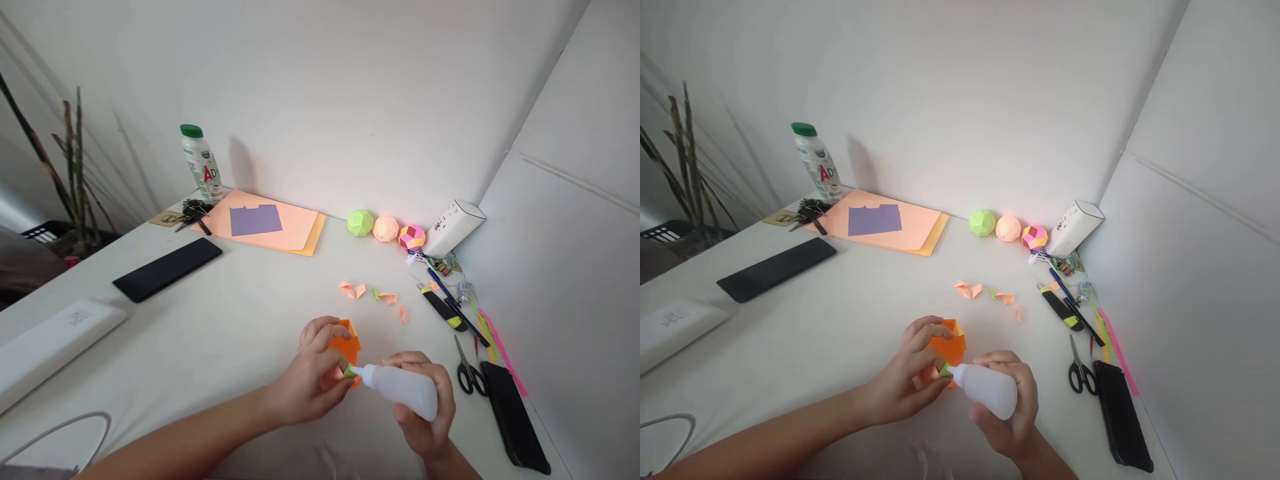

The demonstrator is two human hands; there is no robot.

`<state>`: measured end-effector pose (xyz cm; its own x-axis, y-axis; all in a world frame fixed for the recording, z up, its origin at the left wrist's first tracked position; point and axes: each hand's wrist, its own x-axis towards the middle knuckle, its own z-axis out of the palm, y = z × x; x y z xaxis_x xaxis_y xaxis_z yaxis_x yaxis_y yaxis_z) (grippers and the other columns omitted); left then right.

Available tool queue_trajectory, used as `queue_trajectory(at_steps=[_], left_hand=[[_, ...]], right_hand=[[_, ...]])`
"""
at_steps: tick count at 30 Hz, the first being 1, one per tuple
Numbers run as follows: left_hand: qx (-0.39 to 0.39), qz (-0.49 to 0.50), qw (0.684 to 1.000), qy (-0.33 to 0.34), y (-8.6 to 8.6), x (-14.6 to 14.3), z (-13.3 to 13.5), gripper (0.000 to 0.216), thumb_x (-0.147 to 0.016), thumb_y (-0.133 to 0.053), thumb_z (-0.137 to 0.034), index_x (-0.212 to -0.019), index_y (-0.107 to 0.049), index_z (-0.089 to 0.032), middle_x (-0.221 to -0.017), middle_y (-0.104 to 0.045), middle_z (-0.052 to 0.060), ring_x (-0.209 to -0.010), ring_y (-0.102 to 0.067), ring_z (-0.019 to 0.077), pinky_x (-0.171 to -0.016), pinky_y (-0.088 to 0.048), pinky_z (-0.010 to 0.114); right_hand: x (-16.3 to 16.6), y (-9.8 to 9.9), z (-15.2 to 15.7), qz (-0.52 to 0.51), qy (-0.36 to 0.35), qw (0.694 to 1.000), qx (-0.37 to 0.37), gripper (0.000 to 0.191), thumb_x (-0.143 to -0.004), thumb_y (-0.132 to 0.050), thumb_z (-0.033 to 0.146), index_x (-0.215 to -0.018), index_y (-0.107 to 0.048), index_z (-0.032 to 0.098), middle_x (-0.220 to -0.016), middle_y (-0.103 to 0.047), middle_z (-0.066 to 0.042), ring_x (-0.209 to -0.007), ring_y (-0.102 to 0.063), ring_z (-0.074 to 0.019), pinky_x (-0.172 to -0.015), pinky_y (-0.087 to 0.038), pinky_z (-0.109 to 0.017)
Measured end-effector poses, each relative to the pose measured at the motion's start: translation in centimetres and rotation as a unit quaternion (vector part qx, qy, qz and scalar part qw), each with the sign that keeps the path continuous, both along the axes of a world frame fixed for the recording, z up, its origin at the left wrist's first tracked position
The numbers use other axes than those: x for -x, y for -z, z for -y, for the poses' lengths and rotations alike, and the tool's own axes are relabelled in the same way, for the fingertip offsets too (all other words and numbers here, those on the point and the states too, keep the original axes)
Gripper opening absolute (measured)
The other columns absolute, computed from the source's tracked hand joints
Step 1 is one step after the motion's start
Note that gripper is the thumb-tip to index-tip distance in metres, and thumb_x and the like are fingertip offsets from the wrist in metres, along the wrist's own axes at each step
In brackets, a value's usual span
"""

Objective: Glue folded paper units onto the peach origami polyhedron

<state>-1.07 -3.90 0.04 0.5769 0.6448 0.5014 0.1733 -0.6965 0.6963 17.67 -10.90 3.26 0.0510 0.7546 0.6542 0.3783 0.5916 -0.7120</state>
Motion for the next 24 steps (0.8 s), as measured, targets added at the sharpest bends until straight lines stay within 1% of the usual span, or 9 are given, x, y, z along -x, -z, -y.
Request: queue_trajectory(at_steps=[5,10,20,24], left_hand=[[-0.010,-0.002,1.000,-0.003,0.05,0.03,-0.08,0.006,-0.077,-0.057,-0.014,-0.077,-0.055,-0.020,-0.117,-0.049,0.008,-0.124,-0.030,0.0297,-0.100,-0.034,0.050],[-0.024,-0.006,1.000,-0.006,-0.19,0.07,-0.12,0.007,-0.076,-0.057,-0.015,-0.078,-0.057,-0.021,-0.115,-0.051,0.008,-0.124,-0.031,0.0290,-0.102,-0.033,0.052],[-0.010,-0.016,1.000,-0.014,-0.19,0.03,-0.23,0.004,-0.076,-0.058,-0.017,-0.077,-0.059,-0.021,-0.116,-0.052,0.008,-0.124,-0.032,0.0294,-0.100,-0.037,0.051],[-0.009,-0.008,1.000,-0.012,-0.15,0.03,-0.17,0.004,-0.076,-0.059,-0.016,-0.075,-0.058,-0.020,-0.115,-0.052,0.007,-0.122,-0.034,0.0288,-0.100,-0.036,0.050]], right_hand=[[-0.12,0.07,0.10,0.019,0.002,1.000,-0.005,0.036,-0.081,-0.062,0.043,-0.107,-0.053,0.020,-0.087,-0.064,-0.010,-0.081,-0.064,-0.0261,-0.062,-0.055,-0.040],[-0.18,0.02,0.15,0.037,0.001,0.999,-0.010,0.039,-0.080,-0.064,0.045,-0.108,-0.052,0.021,-0.086,-0.066,-0.009,-0.081,-0.065,-0.0267,-0.061,-0.056,-0.041],[-0.17,-0.11,0.19,0.054,0.001,0.998,-0.018,0.042,-0.078,-0.065,0.047,-0.109,-0.053,0.021,-0.086,-0.066,-0.010,-0.079,-0.067,-0.0275,-0.060,-0.057,-0.042],[-0.13,-0.20,0.14,0.060,-0.002,0.998,-0.023,0.044,-0.077,-0.066,0.047,-0.109,-0.053,0.020,-0.086,-0.067,-0.011,-0.080,-0.067,-0.0271,-0.061,-0.058,-0.041]])
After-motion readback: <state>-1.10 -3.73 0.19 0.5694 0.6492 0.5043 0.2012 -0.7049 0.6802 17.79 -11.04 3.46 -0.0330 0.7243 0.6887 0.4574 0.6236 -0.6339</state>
